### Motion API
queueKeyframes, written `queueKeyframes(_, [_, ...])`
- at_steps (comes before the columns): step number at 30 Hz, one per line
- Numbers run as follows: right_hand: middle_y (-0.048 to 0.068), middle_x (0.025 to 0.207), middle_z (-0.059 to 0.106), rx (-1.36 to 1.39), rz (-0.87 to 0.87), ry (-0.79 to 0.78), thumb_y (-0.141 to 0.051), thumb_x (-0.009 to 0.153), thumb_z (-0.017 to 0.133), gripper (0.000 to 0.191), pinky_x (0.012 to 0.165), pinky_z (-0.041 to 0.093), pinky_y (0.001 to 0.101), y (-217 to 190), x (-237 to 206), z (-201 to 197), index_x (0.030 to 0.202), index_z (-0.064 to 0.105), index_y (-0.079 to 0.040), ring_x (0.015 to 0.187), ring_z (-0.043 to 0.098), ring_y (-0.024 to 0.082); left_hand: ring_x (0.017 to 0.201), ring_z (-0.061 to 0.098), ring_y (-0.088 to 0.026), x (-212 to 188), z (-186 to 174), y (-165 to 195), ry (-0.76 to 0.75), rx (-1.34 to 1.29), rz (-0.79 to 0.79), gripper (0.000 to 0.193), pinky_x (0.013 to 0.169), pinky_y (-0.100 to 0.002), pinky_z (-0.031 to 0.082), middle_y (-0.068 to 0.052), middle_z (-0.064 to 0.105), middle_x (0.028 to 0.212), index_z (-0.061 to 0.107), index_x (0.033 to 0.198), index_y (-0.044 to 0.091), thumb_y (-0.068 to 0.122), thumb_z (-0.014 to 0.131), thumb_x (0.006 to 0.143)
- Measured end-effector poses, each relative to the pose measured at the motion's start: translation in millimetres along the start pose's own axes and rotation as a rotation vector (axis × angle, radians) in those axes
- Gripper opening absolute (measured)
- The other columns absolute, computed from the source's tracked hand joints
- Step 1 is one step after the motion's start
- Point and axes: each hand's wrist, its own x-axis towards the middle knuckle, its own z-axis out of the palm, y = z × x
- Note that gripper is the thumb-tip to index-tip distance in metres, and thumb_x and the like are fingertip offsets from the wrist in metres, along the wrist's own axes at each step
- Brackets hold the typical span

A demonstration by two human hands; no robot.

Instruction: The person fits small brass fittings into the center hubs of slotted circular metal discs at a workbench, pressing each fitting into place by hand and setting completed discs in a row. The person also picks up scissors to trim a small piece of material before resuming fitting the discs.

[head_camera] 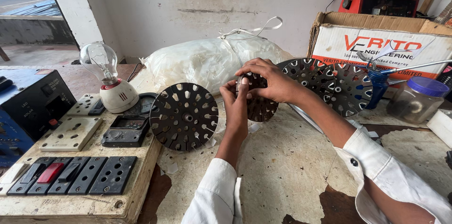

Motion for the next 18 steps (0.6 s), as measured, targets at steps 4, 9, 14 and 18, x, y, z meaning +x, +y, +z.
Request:
queueKeyframes(4, [-0.004, 0.144, 0.053, 0.017, 0.059, -0.042, -0.028, 0.066, 0.089, 0.072, 0.122, 0.033, 0.0439, -4.0, -1.8, -1.8, 0.133, 0.062, -0.030, 0.143, 0.042, 0.021, 0.098, 0.062, -0.015, 3.3, -6.5, -3.0, 0.025, -0.201, -0.096, 0.057, 0.085, -0.031, 0.054, -0.010, 0.058, 0.112, 0.049, 0.122, 0.008, 0.060, 0.041, 0.099])
queueKeyframes(9, [-0.003, 0.145, 0.052, 0.012, 0.032, -0.044, -0.028, 0.068, 0.089, 0.072, 0.122, 0.034, 0.0438, -2.1, -2.6, -2.1, 0.135, 0.061, -0.029, 0.144, 0.041, 0.022, 0.095, 0.061, -0.019, 5.9, -7.7, -1.2, -0.046, -0.312, -0.107, 0.053, 0.084, -0.035, 0.054, -0.011, 0.060, 0.106, 0.052, 0.121, 0.006, 0.055, 0.044, 0.103])
queueKeyframes(14, [-0.002, 0.146, 0.052, 0.018, -0.009, -0.029, -0.018, 0.073, 0.084, 0.068, 0.123, 0.034, 0.0433, 1.9, -3.1, -1.6, 0.136, 0.061, -0.027, 0.144, 0.042, 0.023, 0.098, 0.059, -0.013, -4.1, -0.2, 2.5, -0.052, -0.025, 0.024, 0.034, 0.087, -0.030, 0.053, -0.008, 0.059, 0.110, 0.047, 0.121, 0.007, 0.028, 0.061, 0.099])
queueKeyframes(18, [-0.001, 0.146, 0.052, 0.016, -0.005, -0.032, -0.007, 0.076, 0.075, 0.066, 0.122, 0.034, 0.0418, 1.9, -4.2, -1.7, 0.137, 0.060, -0.028, 0.144, 0.042, 0.023, 0.097, 0.056, -0.010, -5.5, 3.8, 0.8, -0.057, -0.012, 0.124, 0.033, 0.087, -0.027, 0.051, -0.005, 0.057, 0.110, 0.047, 0.122, 0.005, 0.021, 0.064, 0.099])
